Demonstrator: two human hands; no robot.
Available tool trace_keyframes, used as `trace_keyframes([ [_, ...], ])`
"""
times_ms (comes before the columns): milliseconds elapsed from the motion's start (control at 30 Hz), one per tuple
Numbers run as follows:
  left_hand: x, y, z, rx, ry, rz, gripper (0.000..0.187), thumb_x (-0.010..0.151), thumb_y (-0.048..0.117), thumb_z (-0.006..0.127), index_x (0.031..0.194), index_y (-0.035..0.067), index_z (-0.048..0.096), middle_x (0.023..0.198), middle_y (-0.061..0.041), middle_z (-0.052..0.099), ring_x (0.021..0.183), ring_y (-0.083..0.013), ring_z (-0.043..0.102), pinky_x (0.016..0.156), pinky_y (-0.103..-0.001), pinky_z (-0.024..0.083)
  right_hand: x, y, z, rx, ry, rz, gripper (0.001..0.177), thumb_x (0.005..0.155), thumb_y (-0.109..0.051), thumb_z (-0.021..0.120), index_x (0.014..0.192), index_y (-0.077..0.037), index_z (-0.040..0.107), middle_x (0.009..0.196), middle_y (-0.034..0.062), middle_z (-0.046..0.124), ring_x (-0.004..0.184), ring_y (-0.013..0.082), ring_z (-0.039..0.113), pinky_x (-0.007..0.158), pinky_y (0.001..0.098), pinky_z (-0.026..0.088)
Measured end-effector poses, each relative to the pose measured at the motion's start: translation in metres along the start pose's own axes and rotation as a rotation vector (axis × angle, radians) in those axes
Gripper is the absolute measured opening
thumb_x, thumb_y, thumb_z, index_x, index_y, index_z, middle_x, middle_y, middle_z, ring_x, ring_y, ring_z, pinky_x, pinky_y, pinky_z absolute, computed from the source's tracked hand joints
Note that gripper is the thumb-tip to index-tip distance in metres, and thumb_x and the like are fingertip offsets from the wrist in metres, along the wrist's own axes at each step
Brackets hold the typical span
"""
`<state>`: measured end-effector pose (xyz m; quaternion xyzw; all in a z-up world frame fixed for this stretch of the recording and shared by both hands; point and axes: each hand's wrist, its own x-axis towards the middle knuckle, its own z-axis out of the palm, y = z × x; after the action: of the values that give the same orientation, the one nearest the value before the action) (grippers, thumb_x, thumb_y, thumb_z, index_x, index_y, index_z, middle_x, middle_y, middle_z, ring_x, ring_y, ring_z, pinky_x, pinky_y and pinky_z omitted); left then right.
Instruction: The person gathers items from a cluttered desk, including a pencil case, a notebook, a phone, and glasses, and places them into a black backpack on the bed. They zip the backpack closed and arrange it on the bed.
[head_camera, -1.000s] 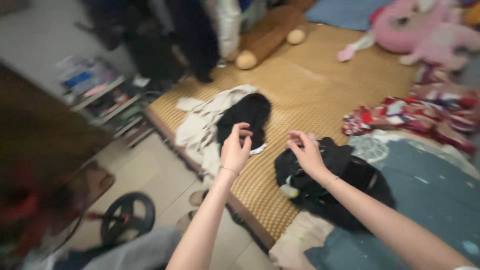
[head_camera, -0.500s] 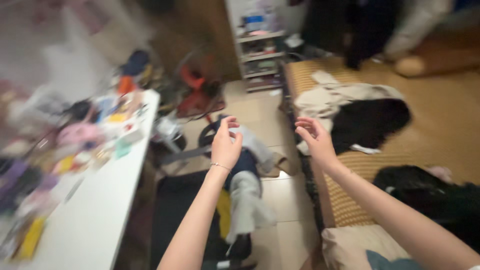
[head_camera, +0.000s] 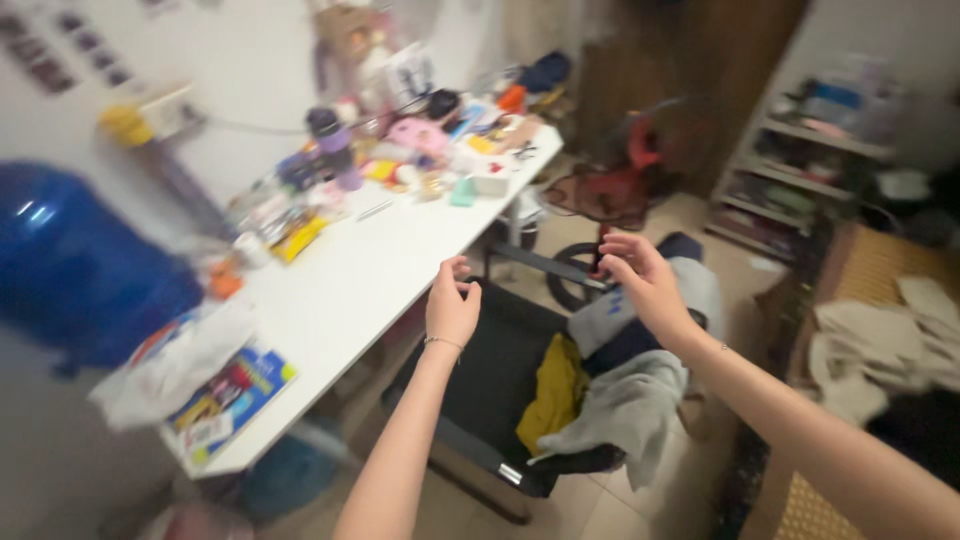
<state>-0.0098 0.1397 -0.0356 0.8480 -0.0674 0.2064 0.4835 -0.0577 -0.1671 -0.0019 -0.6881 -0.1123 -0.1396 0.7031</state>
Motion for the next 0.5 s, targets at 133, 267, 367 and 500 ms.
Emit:
trace_keyframes([
  [133, -0.016, -0.039, -0.036, 0.023, 0.107, -0.161, 0.041, 0.086, 0.01, 0.068, 0.125, 0.01, 0.057, 0.116, -0.007, 0.071, 0.085, -0.0186, 0.071, 0.081, -0.037, 0.058, 0.028, 0.012, 0.048, 0.038, -0.162, -0.031, 0.036, 0.101, -0.018, 0.063, 0.134, -0.004, 0.057, 0.123, 0.0054, 0.065, 0.109, 0.0124, 0.063, 0.095, 0.0274, 0.05],
  [267, -0.027, -0.074, -0.068, 0.07, 0.189, -0.188, 0.041, 0.086, 0.009, 0.068, 0.125, 0.009, 0.057, 0.116, -0.009, 0.07, 0.086, -0.0194, 0.069, 0.082, -0.037, 0.057, 0.044, 0.02, 0.099, 0.0, -0.245, 0.025, 0.035, 0.1, -0.019, 0.061, 0.132, -0.005, 0.059, 0.123, 0.0041, 0.066, 0.107, 0.0113, 0.064, 0.089, 0.0268, 0.05],
  [367, -0.02, -0.103, -0.086, 0.074, 0.218, -0.219, 0.04, 0.086, 0.009, 0.067, 0.125, 0.008, 0.056, 0.117, -0.009, 0.069, 0.085, -0.0201, 0.069, 0.082, -0.037, 0.057, 0.057, 0.028, 0.138, 0.012, -0.311, 0.091, 0.037, 0.098, -0.018, 0.061, 0.133, -0.006, 0.058, 0.123, 0.0034, 0.066, 0.108, 0.0101, 0.063, 0.089, 0.0267, 0.05],
  [500, 0.018, -0.142, -0.107, 0.041, 0.239, -0.212, 0.04, 0.085, 0.009, 0.066, 0.125, 0.008, 0.057, 0.116, -0.009, 0.069, 0.086, -0.021, 0.069, 0.081, -0.036, 0.057, 0.088, 0.038, 0.19, 0.036, -0.361, 0.016, 0.039, 0.099, -0.018, 0.062, 0.135, -0.004, 0.059, 0.122, 0.0064, 0.067, 0.105, 0.0116, 0.061, 0.092, 0.0274, 0.05],
])
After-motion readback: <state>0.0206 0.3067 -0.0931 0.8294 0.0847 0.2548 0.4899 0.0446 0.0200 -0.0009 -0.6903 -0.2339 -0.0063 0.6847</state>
